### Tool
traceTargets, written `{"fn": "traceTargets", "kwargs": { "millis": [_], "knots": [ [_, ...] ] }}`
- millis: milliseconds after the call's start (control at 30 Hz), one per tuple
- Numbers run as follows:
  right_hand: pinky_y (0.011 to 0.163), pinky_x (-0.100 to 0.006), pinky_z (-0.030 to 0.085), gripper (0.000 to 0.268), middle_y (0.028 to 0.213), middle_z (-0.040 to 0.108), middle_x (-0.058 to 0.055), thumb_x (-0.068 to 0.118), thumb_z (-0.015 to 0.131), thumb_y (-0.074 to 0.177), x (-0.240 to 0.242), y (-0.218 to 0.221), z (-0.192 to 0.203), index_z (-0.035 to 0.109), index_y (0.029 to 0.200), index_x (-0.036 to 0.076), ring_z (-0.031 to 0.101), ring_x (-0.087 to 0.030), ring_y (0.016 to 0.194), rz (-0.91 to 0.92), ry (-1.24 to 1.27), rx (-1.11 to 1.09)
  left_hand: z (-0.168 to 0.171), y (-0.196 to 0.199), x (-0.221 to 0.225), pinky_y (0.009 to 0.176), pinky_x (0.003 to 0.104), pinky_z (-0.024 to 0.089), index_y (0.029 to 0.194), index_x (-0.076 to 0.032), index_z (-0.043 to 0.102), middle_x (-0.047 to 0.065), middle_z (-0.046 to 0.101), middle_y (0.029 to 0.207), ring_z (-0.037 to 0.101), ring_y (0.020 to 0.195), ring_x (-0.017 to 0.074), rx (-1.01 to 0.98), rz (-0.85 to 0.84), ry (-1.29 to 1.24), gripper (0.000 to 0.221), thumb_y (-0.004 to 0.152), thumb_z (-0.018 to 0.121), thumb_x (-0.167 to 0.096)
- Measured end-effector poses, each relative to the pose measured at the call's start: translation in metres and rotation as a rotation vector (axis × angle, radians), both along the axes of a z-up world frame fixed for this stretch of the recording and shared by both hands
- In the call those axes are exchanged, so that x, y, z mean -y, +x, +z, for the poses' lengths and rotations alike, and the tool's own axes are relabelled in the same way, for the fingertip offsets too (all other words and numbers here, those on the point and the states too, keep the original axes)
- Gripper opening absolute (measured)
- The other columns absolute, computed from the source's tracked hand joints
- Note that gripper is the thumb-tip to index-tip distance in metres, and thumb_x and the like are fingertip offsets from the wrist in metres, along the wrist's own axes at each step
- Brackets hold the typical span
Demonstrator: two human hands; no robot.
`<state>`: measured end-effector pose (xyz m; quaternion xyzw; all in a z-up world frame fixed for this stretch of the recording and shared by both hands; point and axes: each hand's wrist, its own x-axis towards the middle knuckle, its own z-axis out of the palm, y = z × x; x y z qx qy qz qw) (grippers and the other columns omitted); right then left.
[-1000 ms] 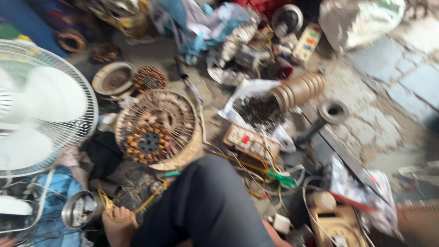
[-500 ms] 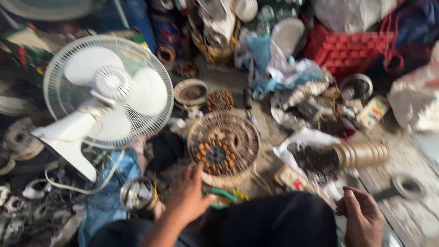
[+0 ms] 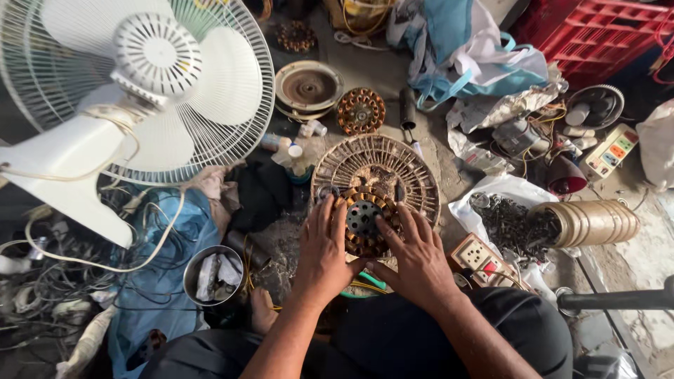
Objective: The person winds a yellow insulated wire around the slots of a motor stator, using a yellow-handled screwdriver to guide and pack the turns. The person then picks up a completed copper coil and places it on a piece of newspaper.
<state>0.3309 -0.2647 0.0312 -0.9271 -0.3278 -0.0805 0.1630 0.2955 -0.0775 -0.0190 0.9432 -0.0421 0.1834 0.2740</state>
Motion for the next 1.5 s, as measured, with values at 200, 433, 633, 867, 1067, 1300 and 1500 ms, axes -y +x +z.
{"fn": "traceTargets", "kwargs": {
  "millis": [200,433,633,867,1067,1300,1500],
  "knots": [
    [0.094,-0.043,0.052,0.044,0.149,0.045,-0.021,0.028,0.076,0.085,0.016,0.006,-0.022,0.066,0.126,0.014,0.049,-0.036,0.136,0.02,0.311,-0.067,0.002,0.011,-0.001,0.116,0.066,0.021,0.152,-0.007,0.027,0.03,0.031,0.155,0.027,0.145,0.0479,0.035,-0.003,-0.077,0.129,0.054,0.097,-0.053],
    [0.1,-0.036,0.057,0.04,0.135,0.057,-0.017,0.017,0.067,0.097,0.041,0.02,-0.038,0.062,0.134,0.002,0.061,-0.023,0.126,-0.225,0.929,-0.425,0.008,0.01,0.002,0.113,0.06,0.035,0.14,-0.012,0.053,0.031,0.044,0.144,0.042,0.136,0.0461,0.278,0.013,-0.095,0.101,0.059,0.096,-0.056],
    [0.104,-0.037,0.051,0.063,0.14,0.059,-0.015,0.017,0.064,0.095,0.051,0.004,-0.02,0.041,0.152,0.002,0.061,-0.022,0.126,-0.143,0.963,-0.574,0.026,-0.011,0.014,0.103,0.049,0.053,0.138,-0.006,0.059,0.018,0.065,0.131,0.065,0.12,0.0305,-0.185,-0.19,-1.399,0.083,0.083,0.064,-0.068],
    [0.108,-0.034,0.045,0.062,0.139,0.063,-0.011,0.014,0.069,0.091,0.022,0.003,-0.014,0.046,0.147,0.002,0.059,-0.017,0.128,-0.053,1.113,-0.807,0.011,-0.02,0.01,0.096,0.049,0.055,0.146,-0.01,0.051,0.018,0.065,0.134,0.068,0.115,0.0377,-0.574,-0.621,-2.067,0.09,0.09,0.039,-0.08],
    [0.091,-0.038,0.051,0.038,0.114,0.071,-0.012,0.012,0.07,0.094,0.034,0.006,-0.044,0.061,0.127,-0.004,0.065,-0.021,0.103,-0.133,1.342,-0.968,-0.014,-0.002,0.013,0.096,0.051,0.06,0.146,-0.011,0.055,0.012,0.071,0.137,0.07,0.119,0.0328,-0.561,-0.103,-2.167,0.079,0.092,0.045,-0.067],
    [0.087,-0.038,0.058,0.026,0.101,0.075,-0.015,0.018,0.061,0.098,0.024,0.092,-0.026,0.064,0.114,-0.002,0.073,-0.025,0.091,-0.435,1.586,-1.146,-0.077,0.032,0.016,0.075,0.044,0.06,0.134,-0.004,0.061,0.015,0.074,0.109,0.072,0.095,0.0299,-0.76,-0.092,-2.021,0.086,0.092,0.035,-0.074],
    [0.101,-0.047,0.057,0.032,0.121,0.069,-0.012,0.022,0.06,0.096,-0.048,0.247,0.023,0.062,0.123,0.005,0.072,-0.025,0.106,-0.051,1.663,-1.087,-0.143,0.072,0.036,0.071,0.04,0.055,0.133,0.001,0.061,0.013,0.071,0.1,0.067,0.083,0.0219,-0.746,-0.037,-1.831,0.078,0.098,0.041,-0.066]
  ]
}}
